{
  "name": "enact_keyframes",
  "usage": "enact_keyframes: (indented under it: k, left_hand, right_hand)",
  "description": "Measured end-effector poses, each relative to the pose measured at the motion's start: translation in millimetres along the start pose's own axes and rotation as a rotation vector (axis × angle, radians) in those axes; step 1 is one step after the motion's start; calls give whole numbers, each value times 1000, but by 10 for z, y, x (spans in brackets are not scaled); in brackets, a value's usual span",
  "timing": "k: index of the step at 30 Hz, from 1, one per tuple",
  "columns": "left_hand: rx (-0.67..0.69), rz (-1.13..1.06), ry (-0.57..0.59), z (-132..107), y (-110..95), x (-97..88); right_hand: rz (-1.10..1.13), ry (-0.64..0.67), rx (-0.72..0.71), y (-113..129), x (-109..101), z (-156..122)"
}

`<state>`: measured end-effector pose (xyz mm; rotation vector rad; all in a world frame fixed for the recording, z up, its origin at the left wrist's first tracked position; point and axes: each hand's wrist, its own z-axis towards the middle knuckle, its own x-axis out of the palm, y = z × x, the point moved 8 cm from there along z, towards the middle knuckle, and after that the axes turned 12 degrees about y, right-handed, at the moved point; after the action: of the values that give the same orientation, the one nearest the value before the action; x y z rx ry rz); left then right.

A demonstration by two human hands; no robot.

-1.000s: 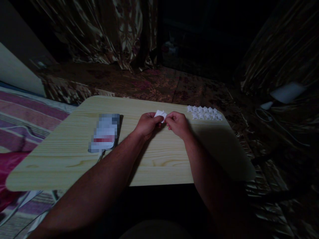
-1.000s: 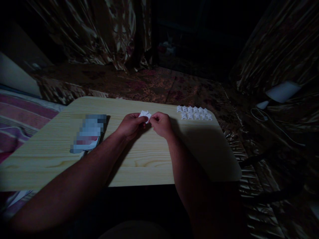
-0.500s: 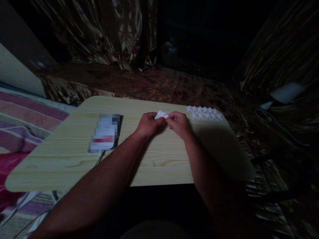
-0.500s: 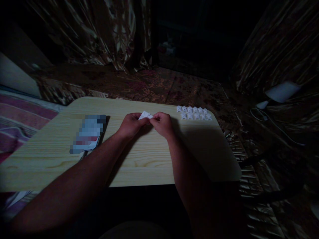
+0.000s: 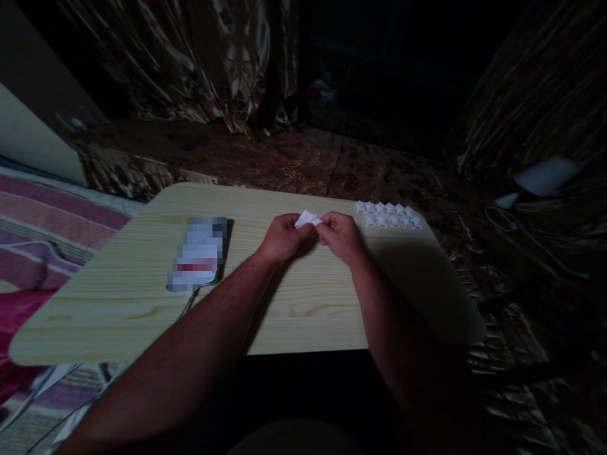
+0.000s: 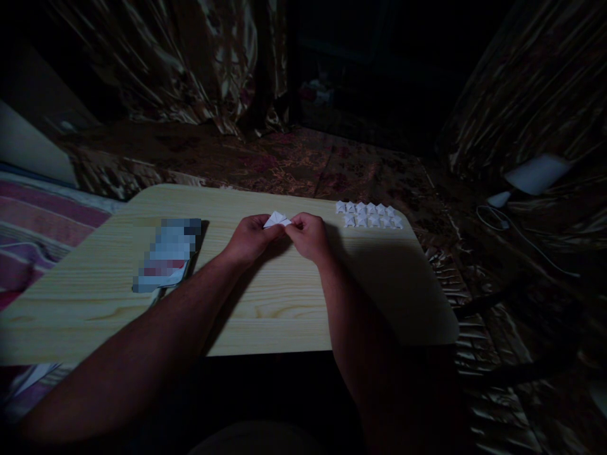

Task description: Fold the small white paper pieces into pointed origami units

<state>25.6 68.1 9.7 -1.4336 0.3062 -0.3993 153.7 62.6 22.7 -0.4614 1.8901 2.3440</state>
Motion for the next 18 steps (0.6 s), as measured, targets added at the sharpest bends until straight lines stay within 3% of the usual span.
enact_keyframes:
  k: [6,18]
  left_hand:
    - [11,-119,-38,-13,-48,20]
    - [32,-145,-88,-8,-23,-22]
  right_hand:
    - [86,-45,40,13,13,-29]
    - [105,-1,-14,26,27,-21]
